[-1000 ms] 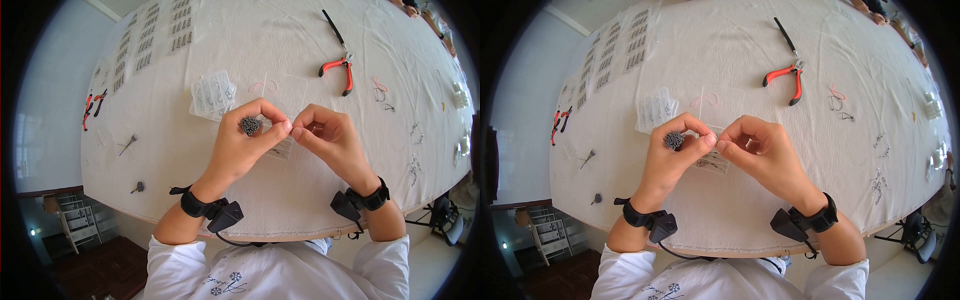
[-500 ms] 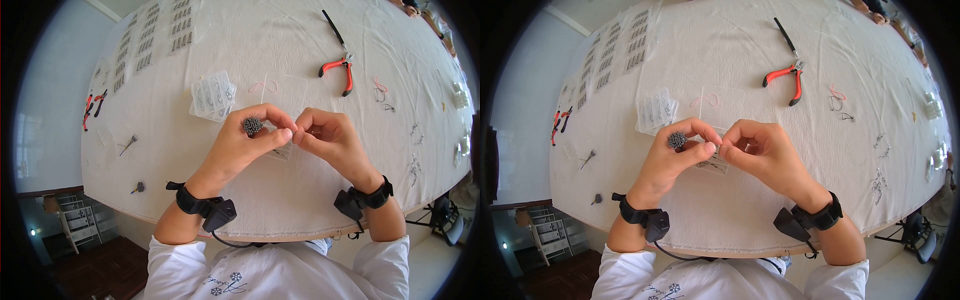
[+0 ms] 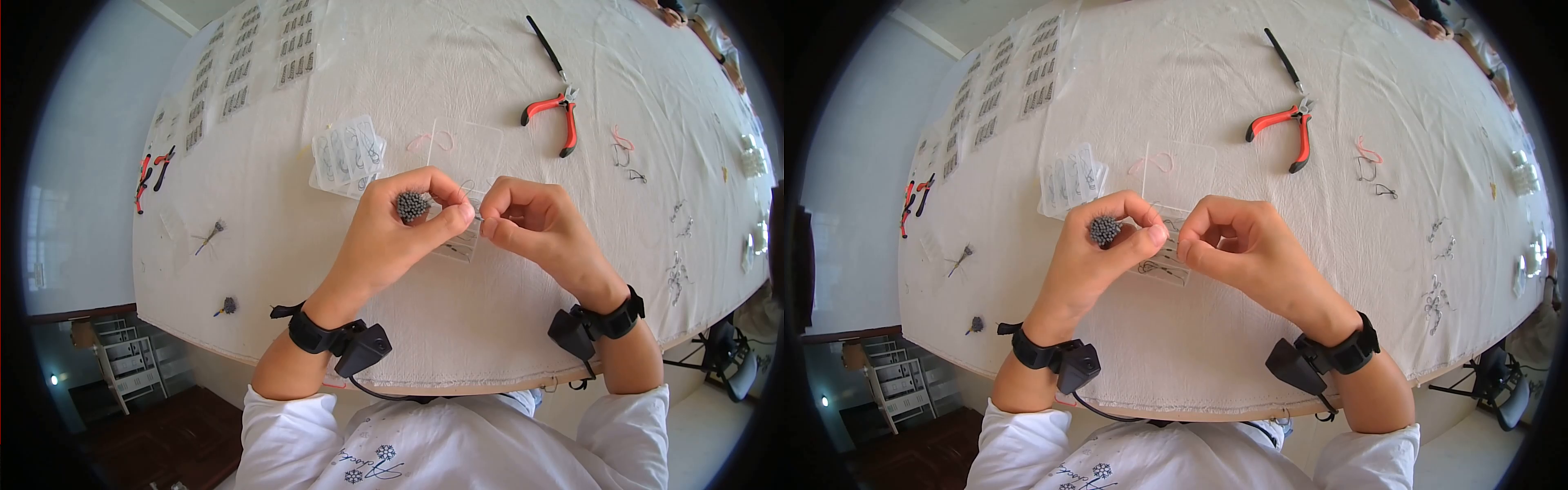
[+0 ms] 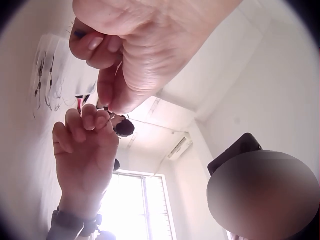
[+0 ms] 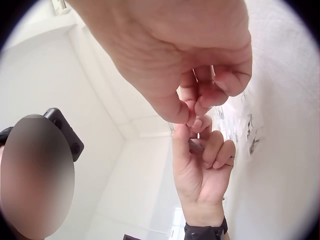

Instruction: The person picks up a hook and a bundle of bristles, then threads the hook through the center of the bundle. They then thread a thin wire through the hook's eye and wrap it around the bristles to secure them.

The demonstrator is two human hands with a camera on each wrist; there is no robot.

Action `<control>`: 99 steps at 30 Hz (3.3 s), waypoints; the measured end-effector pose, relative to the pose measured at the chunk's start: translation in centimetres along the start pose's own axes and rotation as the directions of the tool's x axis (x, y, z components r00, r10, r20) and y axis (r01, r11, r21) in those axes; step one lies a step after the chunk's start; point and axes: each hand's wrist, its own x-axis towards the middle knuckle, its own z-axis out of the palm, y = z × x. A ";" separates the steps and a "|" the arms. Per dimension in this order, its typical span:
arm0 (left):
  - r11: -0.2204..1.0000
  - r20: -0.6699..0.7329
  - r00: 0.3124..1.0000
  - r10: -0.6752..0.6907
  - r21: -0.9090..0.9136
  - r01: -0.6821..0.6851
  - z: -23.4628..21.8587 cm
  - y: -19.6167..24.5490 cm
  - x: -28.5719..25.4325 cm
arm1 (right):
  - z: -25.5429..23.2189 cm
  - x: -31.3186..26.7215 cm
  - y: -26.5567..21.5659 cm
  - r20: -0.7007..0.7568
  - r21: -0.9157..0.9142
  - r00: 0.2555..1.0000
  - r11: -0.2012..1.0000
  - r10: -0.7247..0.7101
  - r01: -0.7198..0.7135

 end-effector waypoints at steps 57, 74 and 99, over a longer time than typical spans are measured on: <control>0.985 -0.035 0.997 0.064 -0.161 -0.069 1.3 -1.4 0.1 | 1.7 0.1 -0.1 -0.234 -0.465 0.893 0.851 -0.385 0.245; 0.781 0.040 0.911 0.410 0.501 -0.373 1.5 -1.6 0.4 | 1.3 0.3 0.0 -0.250 -0.395 0.925 0.902 -0.286 0.173; 0.856 0.020 0.935 0.353 0.398 -0.331 1.2 -1.2 0.4 | 0.8 0.1 -0.1 -0.230 -0.045 0.961 0.988 -0.151 0.144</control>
